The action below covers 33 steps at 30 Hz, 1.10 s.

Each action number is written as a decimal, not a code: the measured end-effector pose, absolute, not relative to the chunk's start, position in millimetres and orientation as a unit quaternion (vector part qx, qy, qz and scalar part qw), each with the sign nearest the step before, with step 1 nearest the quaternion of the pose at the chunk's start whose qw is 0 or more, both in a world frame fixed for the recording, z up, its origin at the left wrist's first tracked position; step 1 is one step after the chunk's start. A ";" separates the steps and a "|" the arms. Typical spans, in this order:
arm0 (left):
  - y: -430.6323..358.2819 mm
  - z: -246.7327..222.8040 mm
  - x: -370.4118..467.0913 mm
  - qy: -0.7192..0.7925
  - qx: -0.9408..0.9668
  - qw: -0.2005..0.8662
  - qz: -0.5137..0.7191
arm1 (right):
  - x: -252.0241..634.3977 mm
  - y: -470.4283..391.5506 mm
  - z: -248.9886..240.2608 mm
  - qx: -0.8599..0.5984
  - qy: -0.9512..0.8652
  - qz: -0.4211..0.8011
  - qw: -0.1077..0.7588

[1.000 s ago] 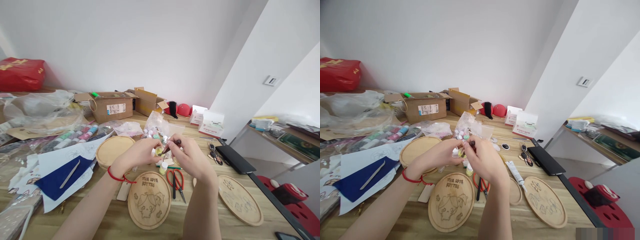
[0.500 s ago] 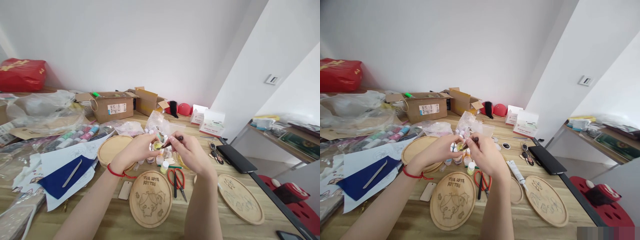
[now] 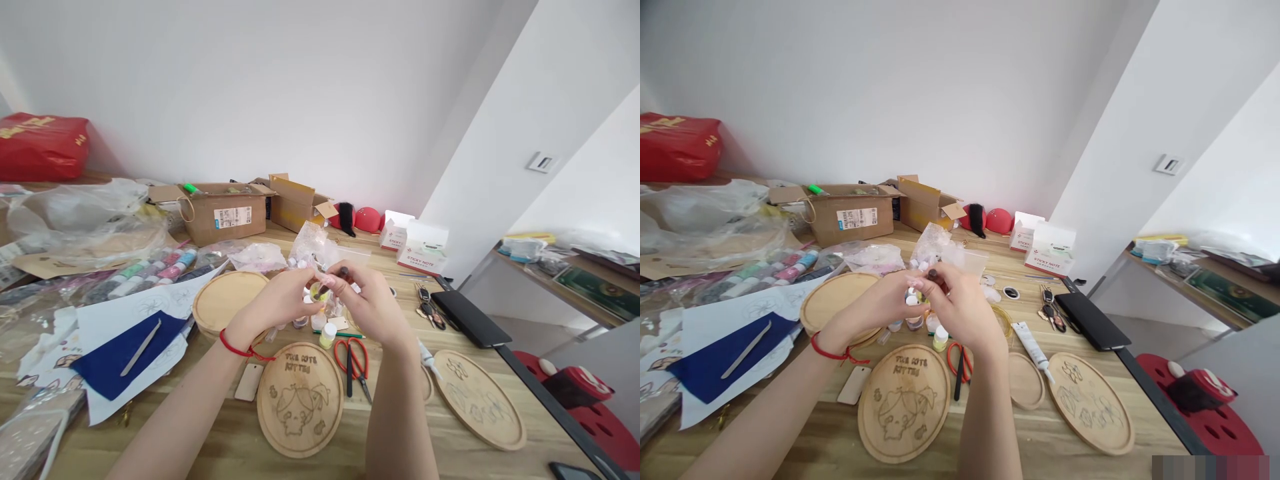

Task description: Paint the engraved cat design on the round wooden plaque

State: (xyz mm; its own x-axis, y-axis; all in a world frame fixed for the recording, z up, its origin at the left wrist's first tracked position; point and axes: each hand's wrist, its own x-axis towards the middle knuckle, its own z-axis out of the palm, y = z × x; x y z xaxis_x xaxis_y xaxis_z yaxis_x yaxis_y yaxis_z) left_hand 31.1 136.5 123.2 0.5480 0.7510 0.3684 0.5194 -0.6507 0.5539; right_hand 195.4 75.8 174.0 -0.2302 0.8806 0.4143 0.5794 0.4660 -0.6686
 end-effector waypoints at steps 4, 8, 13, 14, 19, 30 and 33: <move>137.2 123.7 29.6 0.378 0.863 0.159 0.295 | 190.6 81.0 170.6 -0.504 -0.737 0.173 0.415; 140.5 123.1 24.8 0.399 0.862 0.120 0.289 | 190.9 82.2 168.7 -0.532 -0.730 0.139 0.406; 141.1 122.9 23.0 0.394 0.864 0.125 0.288 | 193.0 79.7 169.6 -0.577 -0.715 0.097 0.382; 140.7 123.2 23.4 0.391 0.865 0.126 0.288 | 192.4 79.6 169.5 -0.571 -0.716 0.097 0.391; 139.6 126.9 23.1 0.401 0.866 0.119 0.274 | 191.9 77.9 168.9 -0.491 -0.748 0.207 0.395; 141.2 122.3 25.5 0.410 0.865 0.096 0.273 | 200.4 79.5 169.1 -0.534 -0.721 0.201 0.393; 141.5 123.1 24.9 0.413 0.864 0.102 0.269 | 198.5 78.5 169.0 -0.497 -0.738 0.244 0.386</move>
State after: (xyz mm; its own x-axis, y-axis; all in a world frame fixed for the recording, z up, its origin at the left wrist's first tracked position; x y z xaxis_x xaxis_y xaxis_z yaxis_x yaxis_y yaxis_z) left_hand 24.9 141.5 123.1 0.5151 0.7681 0.3804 0.6590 -0.6387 0.3973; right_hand 198.5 78.5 169.0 -0.2080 0.9217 0.3275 0.5453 0.3872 -0.7435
